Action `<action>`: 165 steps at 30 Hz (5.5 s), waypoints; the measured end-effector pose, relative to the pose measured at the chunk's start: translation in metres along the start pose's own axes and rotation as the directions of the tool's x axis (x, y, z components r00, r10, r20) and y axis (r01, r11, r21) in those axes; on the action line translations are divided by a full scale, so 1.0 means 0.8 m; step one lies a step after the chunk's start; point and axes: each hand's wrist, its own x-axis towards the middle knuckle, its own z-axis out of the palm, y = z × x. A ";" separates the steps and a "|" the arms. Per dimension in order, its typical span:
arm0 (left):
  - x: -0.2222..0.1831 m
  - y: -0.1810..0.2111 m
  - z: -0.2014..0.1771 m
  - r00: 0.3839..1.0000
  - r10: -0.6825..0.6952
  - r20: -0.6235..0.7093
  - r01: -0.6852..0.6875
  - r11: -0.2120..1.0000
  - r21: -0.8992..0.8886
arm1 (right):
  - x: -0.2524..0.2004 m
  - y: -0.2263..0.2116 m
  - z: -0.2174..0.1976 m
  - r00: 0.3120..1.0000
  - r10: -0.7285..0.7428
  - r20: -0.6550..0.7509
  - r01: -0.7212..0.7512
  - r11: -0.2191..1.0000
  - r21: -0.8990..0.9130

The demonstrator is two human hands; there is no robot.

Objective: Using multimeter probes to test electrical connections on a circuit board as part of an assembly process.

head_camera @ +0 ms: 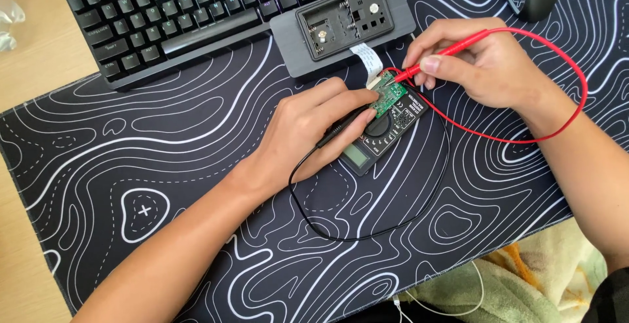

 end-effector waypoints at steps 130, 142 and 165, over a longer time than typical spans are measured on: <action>0.009 0.010 -0.009 0.985 -0.167 0.041 0.172 0.973 -0.155 | 0.004 0.005 -0.005 0.998 0.042 -0.036 -0.040 0.997 0.059; 0.010 0.010 -0.009 0.988 -0.146 0.040 0.151 0.977 -0.149 | 0.003 -0.001 -0.002 1.000 0.019 -0.012 -0.019 1.000 0.015; 0.009 0.010 -0.009 0.986 -0.153 0.062 0.160 0.979 -0.129 | 0.005 -0.002 -0.001 0.998 0.015 -0.055 -0.015 1.000 -0.002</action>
